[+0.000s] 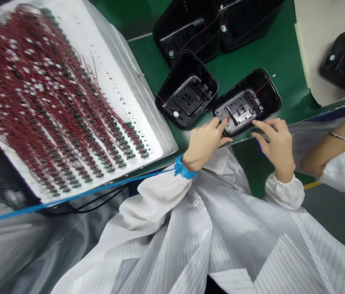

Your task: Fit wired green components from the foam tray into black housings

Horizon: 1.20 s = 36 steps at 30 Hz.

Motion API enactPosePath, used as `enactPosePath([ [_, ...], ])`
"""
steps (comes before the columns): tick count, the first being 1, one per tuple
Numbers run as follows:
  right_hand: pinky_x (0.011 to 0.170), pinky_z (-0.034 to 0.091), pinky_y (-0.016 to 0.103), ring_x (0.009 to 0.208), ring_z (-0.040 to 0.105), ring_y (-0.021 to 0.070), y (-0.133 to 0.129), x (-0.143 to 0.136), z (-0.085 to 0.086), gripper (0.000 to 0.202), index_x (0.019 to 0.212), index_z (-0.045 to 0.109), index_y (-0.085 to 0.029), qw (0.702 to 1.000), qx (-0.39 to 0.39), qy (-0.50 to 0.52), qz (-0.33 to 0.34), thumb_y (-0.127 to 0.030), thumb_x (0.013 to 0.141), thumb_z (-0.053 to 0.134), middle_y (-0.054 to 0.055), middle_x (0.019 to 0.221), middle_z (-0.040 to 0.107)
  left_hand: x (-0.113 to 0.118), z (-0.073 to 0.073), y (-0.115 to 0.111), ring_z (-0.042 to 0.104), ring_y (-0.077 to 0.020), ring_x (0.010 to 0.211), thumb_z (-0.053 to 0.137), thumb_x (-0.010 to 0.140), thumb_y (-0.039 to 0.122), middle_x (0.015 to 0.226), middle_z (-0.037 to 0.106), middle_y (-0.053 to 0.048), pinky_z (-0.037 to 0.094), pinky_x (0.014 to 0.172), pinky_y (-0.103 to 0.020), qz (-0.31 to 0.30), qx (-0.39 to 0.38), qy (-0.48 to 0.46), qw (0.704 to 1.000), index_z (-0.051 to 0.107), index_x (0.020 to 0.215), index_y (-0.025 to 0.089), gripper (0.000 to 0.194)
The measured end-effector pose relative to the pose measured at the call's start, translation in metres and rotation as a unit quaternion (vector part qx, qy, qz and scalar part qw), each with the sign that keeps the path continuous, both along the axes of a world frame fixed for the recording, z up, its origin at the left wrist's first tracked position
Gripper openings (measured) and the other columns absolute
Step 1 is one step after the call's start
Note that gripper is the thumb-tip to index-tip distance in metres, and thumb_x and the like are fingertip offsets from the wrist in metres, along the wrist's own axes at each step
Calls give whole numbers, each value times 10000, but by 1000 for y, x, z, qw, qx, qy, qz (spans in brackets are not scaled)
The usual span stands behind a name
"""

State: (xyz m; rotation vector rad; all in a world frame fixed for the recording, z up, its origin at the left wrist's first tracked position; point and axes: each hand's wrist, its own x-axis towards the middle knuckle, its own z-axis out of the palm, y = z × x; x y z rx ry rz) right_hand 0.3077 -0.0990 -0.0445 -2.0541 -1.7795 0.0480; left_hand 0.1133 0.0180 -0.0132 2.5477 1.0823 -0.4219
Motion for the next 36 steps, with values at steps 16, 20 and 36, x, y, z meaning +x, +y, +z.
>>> enactPosePath([
  [16, 789, 550, 351, 795, 710, 230, 64, 60, -25, 301, 1058, 695, -186, 987, 78, 86, -107, -464, 975, 616, 66, 855, 747, 70, -11, -3, 685, -236, 1120, 464, 1086, 311, 1281, 638, -136, 521, 895, -308, 12, 104, -118, 988, 275, 1656, 167, 618],
  [20, 783, 553, 348, 736, 682, 211, 86, 72, -29, 288, 1055, 695, -188, 987, 93, 71, -111, -446, 957, 613, 55, 828, 733, 39, 2, -18, 697, -225, 1064, 505, 1071, 321, 1228, 653, -132, 521, 859, -292, 23, 105, -124, 986, 319, 1636, 159, 617],
  [36, 726, 545, 343, 669, 622, 182, 103, -50, 55, 296, 1161, 732, -203, 994, 83, 24, 68, -291, 950, 544, 64, 906, 735, -269, 7, 9, 585, -338, 1259, 512, 1021, 398, 1345, 623, -123, 497, 1097, -531, 371, 276, -259, 848, 680, 1291, 214, 368],
])
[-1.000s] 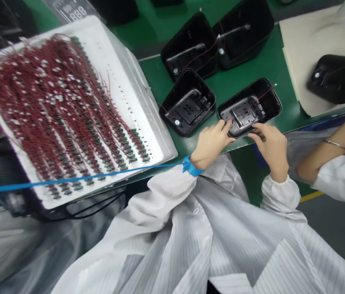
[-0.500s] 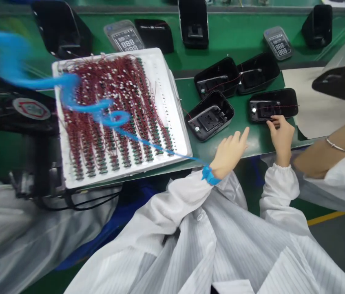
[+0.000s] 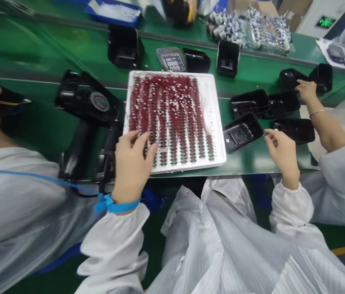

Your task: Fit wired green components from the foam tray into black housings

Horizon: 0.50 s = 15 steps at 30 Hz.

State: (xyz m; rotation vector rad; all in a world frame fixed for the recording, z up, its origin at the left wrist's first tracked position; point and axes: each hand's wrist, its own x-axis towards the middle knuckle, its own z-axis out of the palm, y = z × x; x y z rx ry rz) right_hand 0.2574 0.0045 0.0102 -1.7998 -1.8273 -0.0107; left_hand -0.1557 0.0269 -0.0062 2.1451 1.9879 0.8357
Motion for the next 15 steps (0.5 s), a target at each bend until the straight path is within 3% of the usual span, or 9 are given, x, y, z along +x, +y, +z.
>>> enactPosePath([
  [4, 725, 539, 335, 735, 657, 192, 65, -37, 41, 252, 1070, 776, -220, 994, -21, -29, 102, -288, 926, 581, 70, 947, 759, -3, -10, 7, 607, -389, 1233, 516, 1007, 343, 1385, 609, -218, 535, 980, -534, -9, -37, 75, 996, 675, 1304, 143, 392],
  [7, 808, 540, 371, 785, 666, 208, 139, -59, 62, 240, 1052, 790, -225, 986, -36, -70, 146, -279, 908, 606, 67, 963, 772, 0, -9, 1, 626, -370, 1214, 498, 1023, 314, 1365, 616, -232, 547, 936, -487, -25, -34, 99, 994, 663, 1324, 138, 385],
  [11, 929, 525, 415, 910, 689, 244, 259, -101, 71, 252, 1069, 785, -186, 975, -52, -127, 175, -243, 898, 610, 86, 1038, 785, -1, -8, -6, 642, -348, 1203, 502, 1031, 267, 1319, 645, -229, 557, 928, -460, -31, -1, 104, 994, 673, 1303, 136, 348],
  [15, 1020, 497, 434, 1110, 677, 292, 361, -192, 70, 356, 1237, 735, -122, 948, -104, -190, 235, -256, 944, 584, 145, 1219, 747, -3, -10, -8, 673, -330, 1141, 528, 1019, 250, 1256, 686, -196, 585, 864, -435, -31, 38, 118, 992, 692, 1273, 157, 316],
])
